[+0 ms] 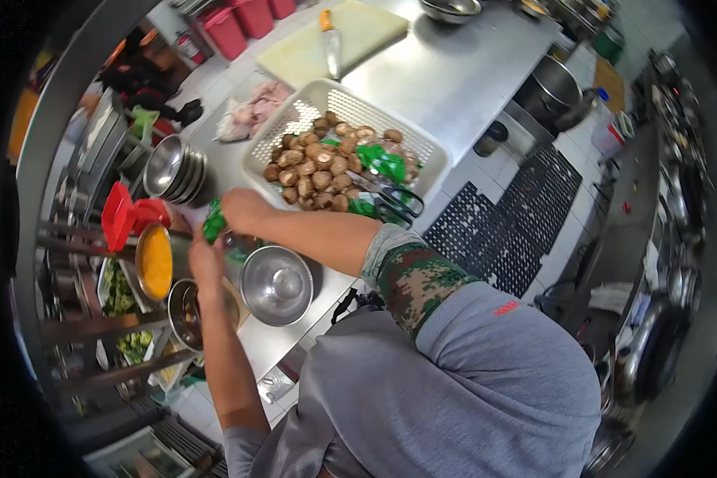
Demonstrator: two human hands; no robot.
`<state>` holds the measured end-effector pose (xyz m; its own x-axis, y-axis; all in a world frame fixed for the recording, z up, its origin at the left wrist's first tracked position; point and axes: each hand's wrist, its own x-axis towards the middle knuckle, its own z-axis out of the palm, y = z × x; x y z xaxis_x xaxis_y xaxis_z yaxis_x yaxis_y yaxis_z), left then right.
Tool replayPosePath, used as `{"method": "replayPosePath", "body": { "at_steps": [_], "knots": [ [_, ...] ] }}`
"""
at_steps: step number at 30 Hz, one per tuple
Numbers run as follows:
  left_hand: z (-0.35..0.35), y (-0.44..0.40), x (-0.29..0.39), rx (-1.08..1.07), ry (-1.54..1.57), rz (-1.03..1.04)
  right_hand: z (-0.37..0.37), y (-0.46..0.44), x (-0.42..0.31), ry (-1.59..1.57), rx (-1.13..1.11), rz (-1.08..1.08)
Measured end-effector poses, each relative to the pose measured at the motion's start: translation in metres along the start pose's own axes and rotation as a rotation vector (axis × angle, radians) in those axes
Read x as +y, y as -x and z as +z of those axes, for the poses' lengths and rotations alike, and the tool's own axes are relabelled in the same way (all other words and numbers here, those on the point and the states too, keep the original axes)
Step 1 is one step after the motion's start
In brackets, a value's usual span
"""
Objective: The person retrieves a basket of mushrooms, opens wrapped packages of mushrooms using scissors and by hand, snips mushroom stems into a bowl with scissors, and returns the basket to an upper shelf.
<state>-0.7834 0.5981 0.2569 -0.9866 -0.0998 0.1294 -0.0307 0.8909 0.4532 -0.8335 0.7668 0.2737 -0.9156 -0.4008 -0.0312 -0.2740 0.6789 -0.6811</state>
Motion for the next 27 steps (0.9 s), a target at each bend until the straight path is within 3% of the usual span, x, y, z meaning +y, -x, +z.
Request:
{"method": "replayPosePath", "body": {
  "at_steps": [1,2,6,9,12,18,21,22,23,25,27],
  "knots": [
    [0.005,-0.003,-0.026,0.058,0.068,0.132,-0.011,0.017,-0.009,-0.054,-0.033,-0.026],
    [0.005,-0.007,-0.036,0.074,0.038,0.131,0.008,0.010,-0.008,-0.014,-0.043,-0.039],
    [-0.011,-0.009,-0.033,0.090,0.021,0.241,0.024,0.003,0.000,-0.032,0.167,-0.081],
    [-0.017,-0.006,-0.027,-0.005,-0.045,0.274,0.012,0.004,0.008,-0.011,0.112,-0.016],
    [-0.021,-0.011,-0.035,0.021,-0.039,0.133,0.011,0.012,-0.008,-0.160,0.167,-0.069],
    [-0.041,-0.002,-0.032,0.050,0.111,0.271,0.013,0.017,-0.001,-0.377,0.309,-0.039],
    [-0.032,-0.006,-0.041,-0.009,0.240,0.184,0.028,0.011,0.005,-0.375,0.458,-0.163],
    [-0.040,0.002,-0.022,-0.099,0.500,-0.006,0.031,0.014,0.003,-0.389,0.533,-0.215],
    [-0.037,0.002,-0.019,-0.096,0.577,-0.047,0.036,0.016,0.000,-0.403,0.599,-0.268],
    [-0.028,0.001,-0.025,-0.088,0.725,-0.133,0.042,0.018,-0.008,-0.392,0.553,-0.337],
    [-0.023,-0.001,-0.039,-0.070,0.640,-0.055,0.041,0.016,-0.007,-0.373,0.485,-0.394]
  ]
}}
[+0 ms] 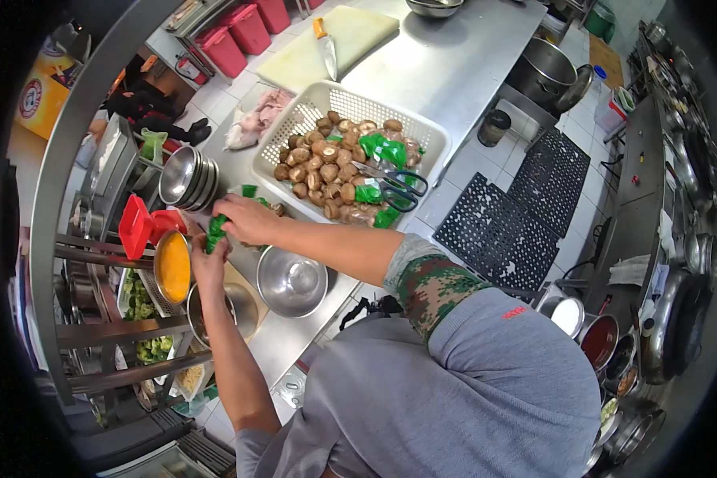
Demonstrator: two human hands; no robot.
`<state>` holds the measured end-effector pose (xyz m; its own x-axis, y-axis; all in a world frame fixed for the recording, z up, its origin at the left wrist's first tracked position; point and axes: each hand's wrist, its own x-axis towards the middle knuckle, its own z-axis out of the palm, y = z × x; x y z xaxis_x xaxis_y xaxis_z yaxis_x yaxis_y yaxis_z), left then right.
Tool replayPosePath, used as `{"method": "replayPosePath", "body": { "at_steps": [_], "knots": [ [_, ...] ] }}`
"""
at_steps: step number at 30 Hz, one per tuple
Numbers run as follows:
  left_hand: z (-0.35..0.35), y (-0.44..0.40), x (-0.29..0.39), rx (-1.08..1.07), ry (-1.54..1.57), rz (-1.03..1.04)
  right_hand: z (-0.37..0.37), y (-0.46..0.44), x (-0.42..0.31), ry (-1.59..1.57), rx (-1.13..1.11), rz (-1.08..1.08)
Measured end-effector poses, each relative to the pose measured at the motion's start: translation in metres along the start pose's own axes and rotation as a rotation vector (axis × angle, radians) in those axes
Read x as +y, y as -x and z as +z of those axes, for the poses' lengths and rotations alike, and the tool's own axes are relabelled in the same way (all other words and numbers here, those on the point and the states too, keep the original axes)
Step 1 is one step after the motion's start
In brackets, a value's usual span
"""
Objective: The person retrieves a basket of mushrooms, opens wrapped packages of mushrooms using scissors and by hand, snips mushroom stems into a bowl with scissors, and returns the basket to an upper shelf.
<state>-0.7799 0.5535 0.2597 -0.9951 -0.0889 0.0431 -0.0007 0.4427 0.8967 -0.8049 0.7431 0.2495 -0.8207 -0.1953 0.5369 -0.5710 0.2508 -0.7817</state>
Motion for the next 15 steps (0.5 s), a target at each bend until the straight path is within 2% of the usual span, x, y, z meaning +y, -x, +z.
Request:
{"method": "replayPosePath", "body": {
  "at_steps": [4,9,10,12,13,15],
  "knots": [
    [-0.009,0.007,0.003,0.011,-0.189,0.085,-0.026,-0.014,0.025,0.089,-0.241,-0.052],
    [-0.007,-0.007,-0.001,0.045,-0.564,0.267,-0.008,-0.007,0.005,0.167,-0.252,-0.171],
    [-0.003,-0.006,-0.002,0.043,-0.644,0.318,-0.012,-0.011,0.011,0.168,-0.240,-0.100],
    [-0.004,-0.008,-0.004,0.071,-0.553,0.269,-0.020,-0.016,0.019,0.167,-0.212,0.053],
    [-0.007,-0.013,-0.003,0.089,-0.506,0.250,-0.025,-0.016,0.019,0.105,-0.153,0.028],
    [-0.004,-0.016,-0.002,0.135,-0.484,0.220,-0.028,-0.010,0.012,0.083,-0.292,-0.038]
  ]
}}
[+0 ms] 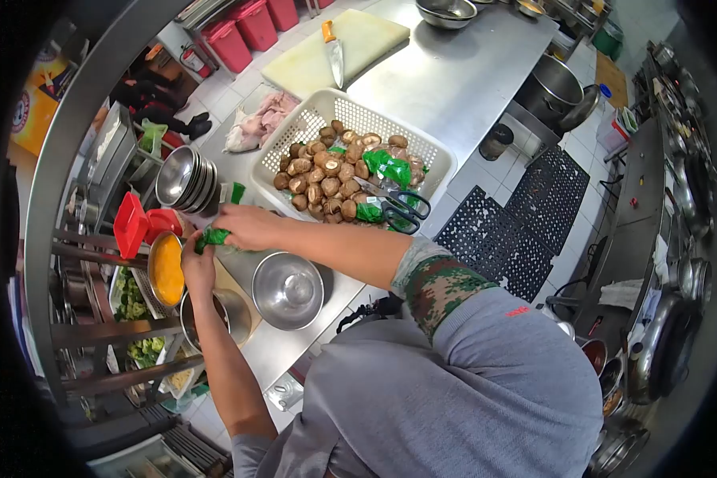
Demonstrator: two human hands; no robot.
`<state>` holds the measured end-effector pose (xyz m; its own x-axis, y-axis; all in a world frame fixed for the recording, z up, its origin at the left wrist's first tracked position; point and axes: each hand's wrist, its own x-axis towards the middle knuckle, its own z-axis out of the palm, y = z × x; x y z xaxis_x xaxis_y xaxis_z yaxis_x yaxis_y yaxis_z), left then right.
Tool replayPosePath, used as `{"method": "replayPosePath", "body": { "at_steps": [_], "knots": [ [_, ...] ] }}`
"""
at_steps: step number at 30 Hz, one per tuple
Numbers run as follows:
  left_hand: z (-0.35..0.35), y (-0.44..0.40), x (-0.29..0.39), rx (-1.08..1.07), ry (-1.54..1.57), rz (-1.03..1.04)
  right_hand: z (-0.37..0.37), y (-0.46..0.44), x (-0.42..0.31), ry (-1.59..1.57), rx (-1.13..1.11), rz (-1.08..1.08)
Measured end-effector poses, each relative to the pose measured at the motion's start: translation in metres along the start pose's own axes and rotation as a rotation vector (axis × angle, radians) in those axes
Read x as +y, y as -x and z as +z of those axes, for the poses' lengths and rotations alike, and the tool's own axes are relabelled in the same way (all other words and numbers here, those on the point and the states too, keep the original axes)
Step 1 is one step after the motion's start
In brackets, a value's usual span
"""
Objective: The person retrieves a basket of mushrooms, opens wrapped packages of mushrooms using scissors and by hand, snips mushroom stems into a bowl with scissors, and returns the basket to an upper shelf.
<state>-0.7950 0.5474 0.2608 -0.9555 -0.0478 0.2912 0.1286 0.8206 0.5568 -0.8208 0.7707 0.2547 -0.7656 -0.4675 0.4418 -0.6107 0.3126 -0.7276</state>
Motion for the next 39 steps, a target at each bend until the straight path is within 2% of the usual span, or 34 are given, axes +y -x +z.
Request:
{"method": "replayPosePath", "body": {
  "at_steps": [1,2,4,5,7,9,11,14,15,17,20,23,24,28,31,32,35,36,39],
  "knots": [
    [0.001,0.000,-0.002,-0.034,0.083,-0.056,0.002,0.000,-0.003,-0.013,-0.068,-0.043],
    [0.000,0.000,-0.007,-0.064,0.165,-0.111,0.009,-0.004,0.017,-0.002,0.022,-0.111],
    [-0.002,-0.002,-0.008,-0.100,0.303,-0.222,-0.013,-0.013,0.017,-0.027,0.113,-0.067],
    [0.002,-0.003,-0.014,-0.084,0.245,-0.172,-0.017,-0.011,0.016,-0.070,0.146,-0.054],
    [0.002,0.000,-0.002,-0.070,0.418,-0.223,-0.017,-0.006,0.015,-0.155,0.200,0.056],
    [0.000,-0.003,0.008,-0.043,0.432,-0.237,-0.005,-0.003,0.018,-0.273,0.323,0.096],
    [-0.005,0.000,0.026,-0.010,0.460,-0.155,0.002,-0.006,0.024,-0.369,0.355,0.096],
    [-0.013,0.005,0.041,0.018,0.438,-0.179,-0.005,-0.015,0.028,-0.229,0.300,0.069],
    [-0.014,0.006,0.042,0.011,0.451,-0.216,-0.014,-0.018,0.026,-0.027,0.207,0.033],
    [-0.015,0.009,0.041,-0.007,0.498,-0.269,-0.018,-0.023,0.029,0.121,0.065,0.064],
    [-0.007,0.010,0.020,0.006,0.586,-0.275,-0.014,-0.024,0.021,-0.071,0.096,0.243],
    [-0.005,0.012,0.004,-0.016,0.629,-0.291,-0.011,-0.028,0.023,-0.165,0.031,0.386],
    [-0.004,0.013,0.000,0.014,0.620,-0.305,-0.008,-0.032,0.031,-0.498,-0.020,0.496],
    [-0.011,0.018,0.008,-0.017,0.472,-0.224,-0.004,-0.040,0.032,-0.491,-0.114,0.478],
    [-0.015,0.019,0.013,-0.005,0.368,-0.257,-0.005,-0.046,0.023,-0.387,-0.137,0.486],
    [-0.017,0.021,0.012,0.004,0.386,-0.271,-0.010,-0.048,0.024,-0.136,-0.125,0.389],
    [-0.010,0.023,-0.010,0.020,0.527,-0.303,-0.014,-0.056,0.025,-0.247,-0.071,0.532],
    [-0.009,0.025,-0.011,0.017,0.517,-0.285,-0.017,-0.055,0.015,-0.235,-0.056,0.502],
    [-0.008,0.026,-0.016,0.022,0.497,-0.242,-0.011,-0.055,0.020,-0.486,-0.136,0.650]
  ]
}}
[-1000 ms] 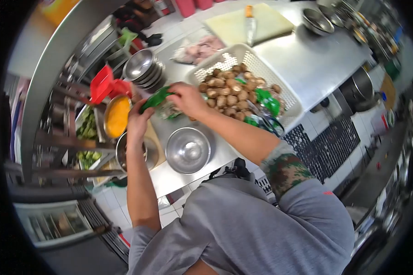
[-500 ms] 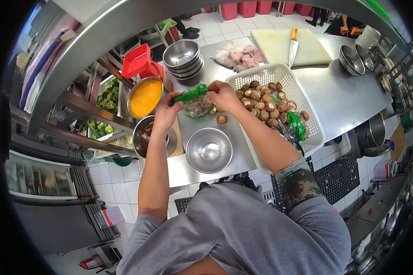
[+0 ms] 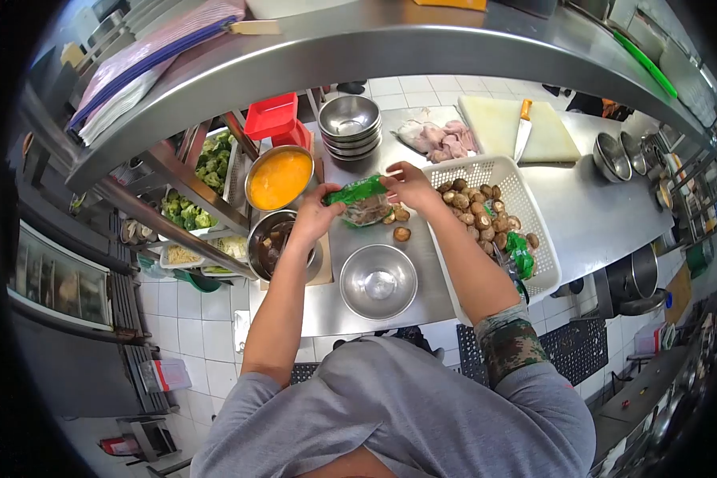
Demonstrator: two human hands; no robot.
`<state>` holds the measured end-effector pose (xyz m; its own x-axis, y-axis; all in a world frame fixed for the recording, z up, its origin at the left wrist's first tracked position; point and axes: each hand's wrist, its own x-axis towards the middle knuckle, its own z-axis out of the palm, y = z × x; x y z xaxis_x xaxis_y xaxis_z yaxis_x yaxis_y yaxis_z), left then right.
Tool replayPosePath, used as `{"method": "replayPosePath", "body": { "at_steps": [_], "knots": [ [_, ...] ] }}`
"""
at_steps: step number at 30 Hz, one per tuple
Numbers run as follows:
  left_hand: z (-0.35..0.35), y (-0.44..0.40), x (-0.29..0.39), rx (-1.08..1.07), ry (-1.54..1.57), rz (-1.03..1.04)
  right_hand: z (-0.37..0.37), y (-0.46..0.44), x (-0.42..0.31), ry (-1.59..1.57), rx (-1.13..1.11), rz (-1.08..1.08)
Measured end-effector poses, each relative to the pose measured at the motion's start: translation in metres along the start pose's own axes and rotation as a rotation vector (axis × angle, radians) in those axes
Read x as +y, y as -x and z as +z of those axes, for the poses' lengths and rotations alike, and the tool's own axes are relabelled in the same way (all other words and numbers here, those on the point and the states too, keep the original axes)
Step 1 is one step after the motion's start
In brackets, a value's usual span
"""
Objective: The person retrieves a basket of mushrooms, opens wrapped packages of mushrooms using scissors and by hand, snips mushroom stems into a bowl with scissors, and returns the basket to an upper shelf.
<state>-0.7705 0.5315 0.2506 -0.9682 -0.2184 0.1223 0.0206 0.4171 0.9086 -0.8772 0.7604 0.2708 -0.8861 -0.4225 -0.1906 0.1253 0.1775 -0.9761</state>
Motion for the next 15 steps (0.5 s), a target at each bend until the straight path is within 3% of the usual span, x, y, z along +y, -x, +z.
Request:
{"method": "replayPosePath", "body": {
  "at_steps": [4,7,10,12,14,15],
  "knots": [
    [-0.002,0.006,0.006,0.051,-0.063,0.070,0.008,-0.004,0.019,-0.407,0.031,0.081],
    [-0.002,0.013,0.007,0.138,-0.126,0.124,0.011,0.004,0.013,-0.469,0.050,0.069],
    [-0.001,0.007,-0.005,0.183,-0.079,0.061,0.018,0.016,-0.007,0.240,0.174,-0.346],
    [0.003,0.006,-0.007,0.091,-0.102,0.054,0.016,0.007,-0.008,0.123,0.097,-0.151],
    [-0.003,0.011,0.021,0.100,-0.071,0.024,0.020,0.025,-0.043,-0.022,0.136,-0.265],
    [0.000,0.002,0.004,0.131,-0.048,0.063,0.020,0.016,-0.042,0.014,0.082,-0.206]
  ]
}}
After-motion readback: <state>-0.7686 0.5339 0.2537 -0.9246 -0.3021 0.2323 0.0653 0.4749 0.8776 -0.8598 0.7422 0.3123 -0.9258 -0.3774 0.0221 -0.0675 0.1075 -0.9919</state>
